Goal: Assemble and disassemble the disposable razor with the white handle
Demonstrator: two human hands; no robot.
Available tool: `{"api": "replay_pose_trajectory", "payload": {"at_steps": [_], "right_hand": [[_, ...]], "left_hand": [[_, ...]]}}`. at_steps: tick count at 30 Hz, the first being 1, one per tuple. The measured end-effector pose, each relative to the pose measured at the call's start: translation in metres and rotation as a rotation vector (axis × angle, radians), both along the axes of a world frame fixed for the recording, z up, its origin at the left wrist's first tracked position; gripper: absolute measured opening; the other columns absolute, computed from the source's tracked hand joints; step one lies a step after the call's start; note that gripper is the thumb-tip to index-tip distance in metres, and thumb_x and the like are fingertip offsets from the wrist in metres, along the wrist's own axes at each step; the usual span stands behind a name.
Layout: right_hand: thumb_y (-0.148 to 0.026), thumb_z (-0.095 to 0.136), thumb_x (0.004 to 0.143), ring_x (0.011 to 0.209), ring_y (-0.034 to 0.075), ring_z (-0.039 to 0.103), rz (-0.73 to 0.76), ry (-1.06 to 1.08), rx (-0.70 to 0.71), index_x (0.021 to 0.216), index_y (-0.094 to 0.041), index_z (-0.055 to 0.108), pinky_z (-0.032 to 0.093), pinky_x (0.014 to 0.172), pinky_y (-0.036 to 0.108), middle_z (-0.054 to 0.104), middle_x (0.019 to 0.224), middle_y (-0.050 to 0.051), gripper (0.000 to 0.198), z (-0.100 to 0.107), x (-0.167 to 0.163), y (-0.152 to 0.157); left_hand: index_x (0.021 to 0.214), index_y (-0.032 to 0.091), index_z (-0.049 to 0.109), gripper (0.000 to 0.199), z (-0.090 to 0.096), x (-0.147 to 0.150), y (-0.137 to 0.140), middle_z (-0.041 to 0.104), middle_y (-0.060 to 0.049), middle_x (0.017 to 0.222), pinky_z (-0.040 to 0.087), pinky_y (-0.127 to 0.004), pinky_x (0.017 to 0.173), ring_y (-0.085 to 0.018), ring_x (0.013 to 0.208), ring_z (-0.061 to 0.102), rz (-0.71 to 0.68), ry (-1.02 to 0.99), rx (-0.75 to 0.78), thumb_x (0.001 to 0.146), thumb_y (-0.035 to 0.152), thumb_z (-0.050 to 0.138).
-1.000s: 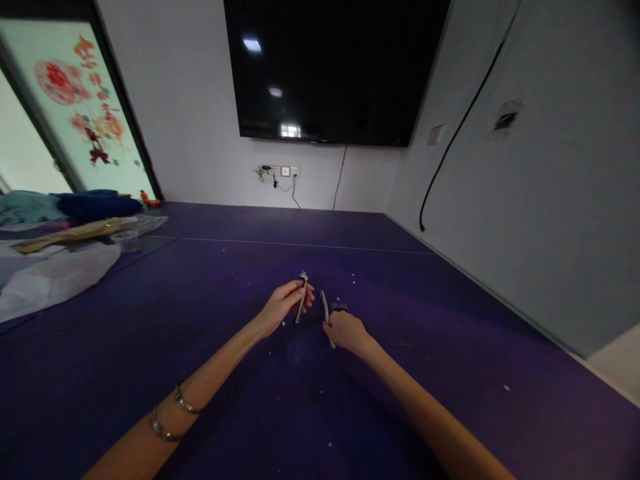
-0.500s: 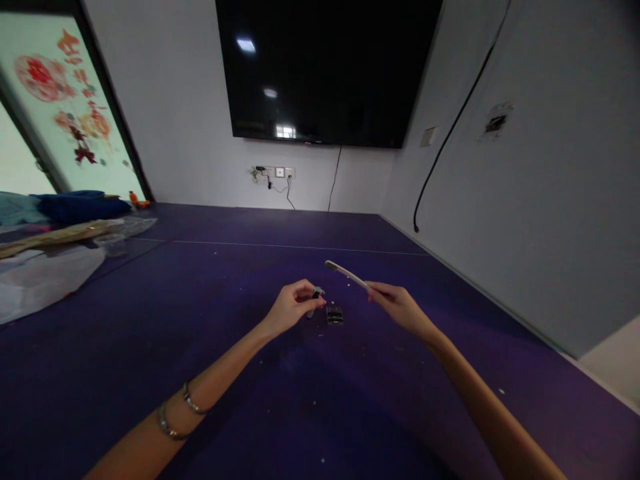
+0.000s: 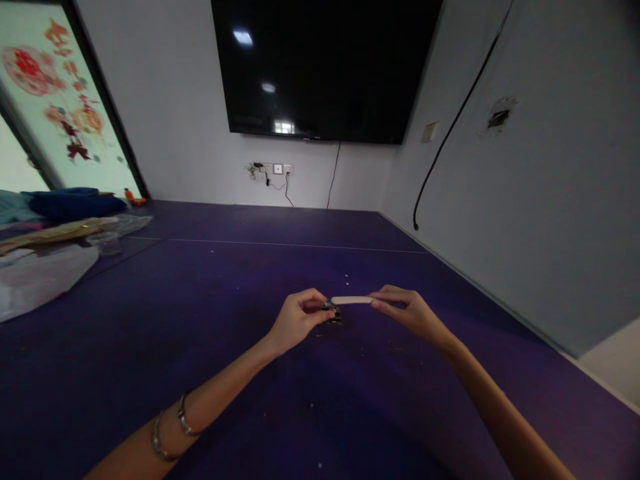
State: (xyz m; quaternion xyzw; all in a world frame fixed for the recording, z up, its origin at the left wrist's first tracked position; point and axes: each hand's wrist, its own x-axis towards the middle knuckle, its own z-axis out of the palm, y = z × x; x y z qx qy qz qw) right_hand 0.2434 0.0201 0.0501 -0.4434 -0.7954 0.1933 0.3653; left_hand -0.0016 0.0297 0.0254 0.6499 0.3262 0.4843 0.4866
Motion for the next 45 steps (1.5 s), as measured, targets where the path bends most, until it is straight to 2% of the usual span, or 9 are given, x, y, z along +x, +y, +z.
{"api": "replay_pose_trajectory", "payload": {"at_steps": [4, 9, 14, 18, 23, 26, 33, 37, 45], "right_hand": [[-0.045, 0.054, 0.081, 0.077, 0.019, 0.057, -0.049, 0.013, 0.025, 0.091, -0.021, 0.072, 0.044, 0.067, 0.031, 0.066, 0.081, 0.007, 0.032, 0.001, 0.003, 0.001], [-0.044, 0.055, 0.081, 0.077, 0.018, 0.058, 0.023, -0.011, -0.002, 0.093, -0.023, 0.072, 0.044, 0.068, 0.030, 0.066, 0.082, 0.006, 0.029, 0.004, 0.002, -0.001], [-0.045, 0.055, 0.081, 0.075, 0.018, 0.057, -0.037, -0.011, 0.021, 0.091, -0.023, 0.072, 0.043, 0.064, 0.030, 0.065, 0.081, 0.006, 0.030, 0.006, 0.002, -0.003], [-0.043, 0.056, 0.081, 0.074, 0.017, 0.057, 0.035, -0.017, 0.016, 0.095, -0.024, 0.071, 0.043, 0.064, 0.029, 0.065, 0.081, 0.006, 0.029, 0.010, -0.001, -0.007], [-0.042, 0.056, 0.081, 0.070, 0.016, 0.056, -0.040, -0.020, 0.061, 0.092, -0.024, 0.072, 0.041, 0.059, 0.028, 0.064, 0.077, 0.005, 0.027, 0.012, -0.005, -0.009], [-0.042, 0.056, 0.081, 0.069, 0.016, 0.056, -0.012, -0.026, 0.056, 0.094, -0.025, 0.072, 0.041, 0.058, 0.027, 0.064, 0.077, 0.005, 0.027, 0.013, -0.008, -0.012], [-0.042, 0.055, 0.082, 0.068, 0.015, 0.055, -0.047, -0.020, 0.078, 0.093, -0.022, 0.072, 0.041, 0.059, 0.028, 0.064, 0.077, 0.005, 0.028, 0.011, -0.010, -0.012], [-0.042, 0.055, 0.082, 0.070, 0.016, 0.056, 0.016, -0.032, 0.060, 0.095, -0.024, 0.071, 0.042, 0.059, 0.027, 0.065, 0.079, 0.005, 0.027, 0.010, -0.011, -0.011], [-0.042, 0.056, 0.082, 0.072, 0.017, 0.056, -0.023, -0.018, 0.041, 0.092, -0.021, 0.071, 0.042, 0.062, 0.028, 0.064, 0.079, 0.006, 0.028, 0.013, -0.009, -0.013]], "left_hand": [[0.070, 0.015, 0.061, 0.013, 0.002, 0.002, -0.006, 0.069, -0.004, 0.075, 0.048, -0.031, 0.069, -0.017, 0.073, 0.063, -0.026, -0.008, -0.028, 0.065, 0.020, 0.072], [0.069, 0.016, 0.061, 0.012, 0.001, 0.000, -0.006, 0.068, -0.002, 0.072, 0.047, -0.030, 0.068, -0.016, 0.070, 0.063, -0.019, 0.003, -0.021, 0.064, 0.018, 0.073], [0.069, 0.015, 0.061, 0.011, 0.003, -0.001, -0.008, 0.069, -0.004, 0.076, 0.047, -0.030, 0.069, -0.016, 0.073, 0.063, -0.046, 0.012, -0.029, 0.066, 0.018, 0.071], [0.068, 0.015, 0.061, 0.012, 0.004, -0.001, -0.009, 0.067, -0.002, 0.070, 0.046, -0.028, 0.066, -0.015, 0.068, 0.062, -0.022, 0.016, -0.016, 0.064, 0.017, 0.072], [0.067, 0.015, 0.060, 0.012, 0.001, -0.004, -0.007, 0.067, -0.002, 0.070, 0.046, -0.028, 0.065, -0.015, 0.067, 0.061, 0.007, 0.018, 0.005, 0.064, 0.017, 0.072], [0.068, 0.015, 0.061, 0.011, 0.001, -0.006, -0.006, 0.066, 0.000, 0.067, 0.046, -0.027, 0.063, -0.014, 0.064, 0.061, 0.016, 0.028, 0.014, 0.064, 0.016, 0.072], [0.067, 0.014, 0.060, 0.012, 0.003, -0.006, -0.009, 0.067, -0.001, 0.071, 0.048, -0.027, 0.069, -0.013, 0.069, 0.062, 0.054, 0.048, 0.037, 0.064, 0.017, 0.071], [0.068, 0.015, 0.061, 0.011, 0.003, -0.007, -0.009, 0.065, 0.001, 0.066, 0.048, -0.026, 0.066, -0.012, 0.064, 0.061, 0.037, 0.050, 0.036, 0.064, 0.017, 0.071], [0.070, 0.014, 0.061, 0.012, 0.006, -0.009, -0.012, 0.067, -0.002, 0.072, 0.048, -0.026, 0.068, -0.013, 0.070, 0.063, 0.034, 0.034, 0.018, 0.066, 0.019, 0.071]]}}
